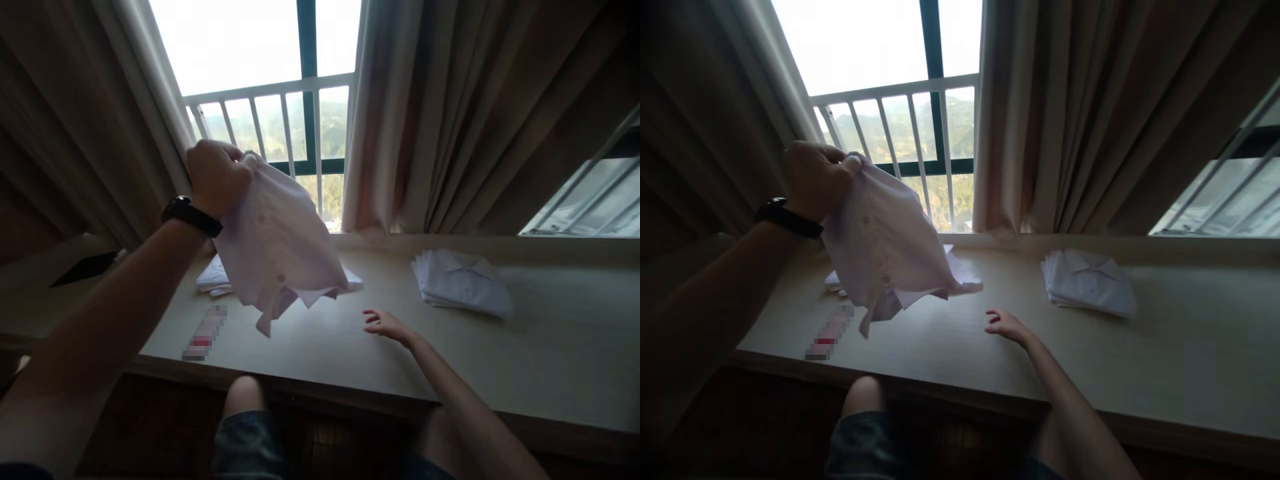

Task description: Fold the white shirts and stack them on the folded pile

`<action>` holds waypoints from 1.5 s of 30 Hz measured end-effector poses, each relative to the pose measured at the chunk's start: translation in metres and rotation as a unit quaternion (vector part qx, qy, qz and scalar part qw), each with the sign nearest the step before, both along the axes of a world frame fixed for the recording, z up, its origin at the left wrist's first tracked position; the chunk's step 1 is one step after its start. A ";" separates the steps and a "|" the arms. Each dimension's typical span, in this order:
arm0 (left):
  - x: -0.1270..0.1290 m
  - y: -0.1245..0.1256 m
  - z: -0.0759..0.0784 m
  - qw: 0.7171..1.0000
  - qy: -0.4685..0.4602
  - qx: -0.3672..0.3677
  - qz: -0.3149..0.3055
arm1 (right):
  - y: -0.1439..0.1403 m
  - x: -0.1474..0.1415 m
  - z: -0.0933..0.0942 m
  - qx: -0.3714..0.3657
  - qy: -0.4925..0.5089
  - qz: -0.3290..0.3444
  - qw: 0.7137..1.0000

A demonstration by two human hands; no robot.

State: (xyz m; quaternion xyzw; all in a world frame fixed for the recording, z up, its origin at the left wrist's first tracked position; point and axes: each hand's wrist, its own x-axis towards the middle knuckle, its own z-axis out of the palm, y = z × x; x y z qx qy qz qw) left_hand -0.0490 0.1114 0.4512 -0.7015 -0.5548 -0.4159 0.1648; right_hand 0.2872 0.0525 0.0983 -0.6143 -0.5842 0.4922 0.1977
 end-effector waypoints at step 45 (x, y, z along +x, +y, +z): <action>0.076 -0.085 -0.063 0.858 -0.153 -0.230 -0.433 | -0.114 -0.028 0.105 0.107 0.463 0.016 0.880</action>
